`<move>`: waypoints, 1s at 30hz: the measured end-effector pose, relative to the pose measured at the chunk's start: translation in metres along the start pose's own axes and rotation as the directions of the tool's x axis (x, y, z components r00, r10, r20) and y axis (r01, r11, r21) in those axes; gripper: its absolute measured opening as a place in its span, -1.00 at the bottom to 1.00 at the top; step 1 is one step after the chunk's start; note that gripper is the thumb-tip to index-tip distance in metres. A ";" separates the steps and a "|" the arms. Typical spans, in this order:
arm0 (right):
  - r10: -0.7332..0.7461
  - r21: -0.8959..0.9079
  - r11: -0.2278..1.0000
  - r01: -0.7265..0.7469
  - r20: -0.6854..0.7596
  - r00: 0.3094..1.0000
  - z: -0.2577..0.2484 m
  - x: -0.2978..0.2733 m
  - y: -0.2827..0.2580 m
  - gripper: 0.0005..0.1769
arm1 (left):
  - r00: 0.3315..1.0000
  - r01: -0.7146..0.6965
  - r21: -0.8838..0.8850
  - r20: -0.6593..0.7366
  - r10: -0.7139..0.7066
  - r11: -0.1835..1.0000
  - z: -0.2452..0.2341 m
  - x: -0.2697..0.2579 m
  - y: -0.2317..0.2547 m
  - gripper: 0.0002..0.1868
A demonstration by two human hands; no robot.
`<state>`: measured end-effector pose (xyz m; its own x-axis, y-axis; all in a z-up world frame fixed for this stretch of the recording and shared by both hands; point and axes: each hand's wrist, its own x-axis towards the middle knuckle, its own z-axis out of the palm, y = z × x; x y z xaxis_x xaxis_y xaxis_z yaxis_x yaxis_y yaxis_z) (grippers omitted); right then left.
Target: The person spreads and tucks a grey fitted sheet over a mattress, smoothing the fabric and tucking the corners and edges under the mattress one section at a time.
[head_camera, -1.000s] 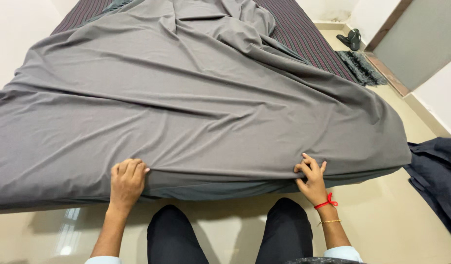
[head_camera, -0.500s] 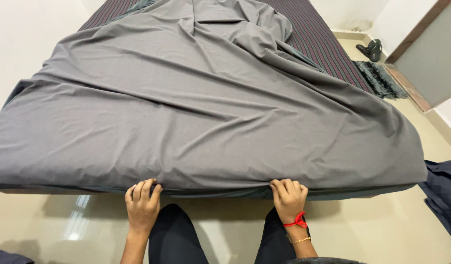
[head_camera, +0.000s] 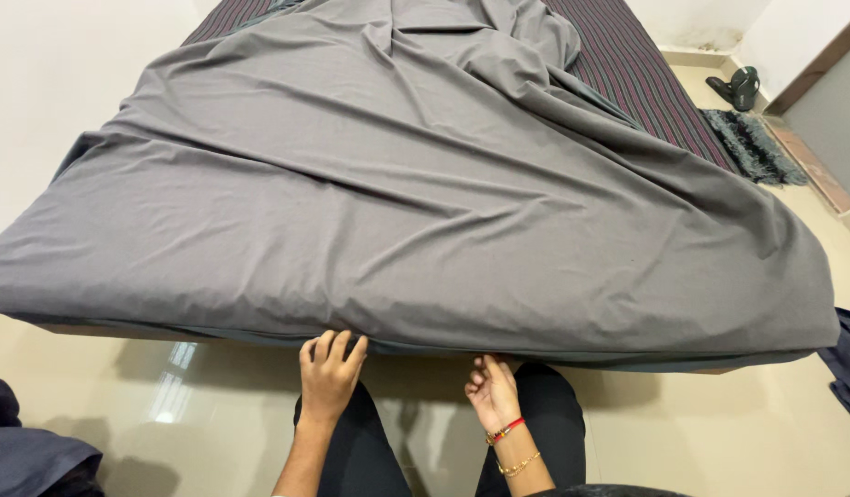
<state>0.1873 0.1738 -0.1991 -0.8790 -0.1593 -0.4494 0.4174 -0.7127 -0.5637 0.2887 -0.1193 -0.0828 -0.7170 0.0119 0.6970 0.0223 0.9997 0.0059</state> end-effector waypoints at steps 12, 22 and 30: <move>-0.259 0.197 0.945 0.261 -0.038 0.965 0.000 -0.059 0.013 -0.86 | 1.000 -0.003 -0.140 -0.028 -0.001 0.990 -0.008 -0.021 0.030 -0.68; 0.100 0.416 0.892 -0.174 0.194 0.976 0.001 -0.009 0.035 -0.80 | 0.979 0.170 -0.365 -0.040 -0.197 0.915 -0.010 -0.010 0.024 -0.85; -0.042 -0.038 0.999 0.037 -0.159 0.986 -0.020 0.016 0.061 -0.92 | 0.977 0.212 -0.428 0.128 -0.174 0.879 -0.026 -0.010 0.019 -0.89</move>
<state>0.2034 0.1416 -0.2547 -0.8479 -0.0182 -0.5299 0.3933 -0.6918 -0.6055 0.3146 -0.1006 -0.0708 -0.7929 -0.1594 0.5882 0.1655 0.8726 0.4596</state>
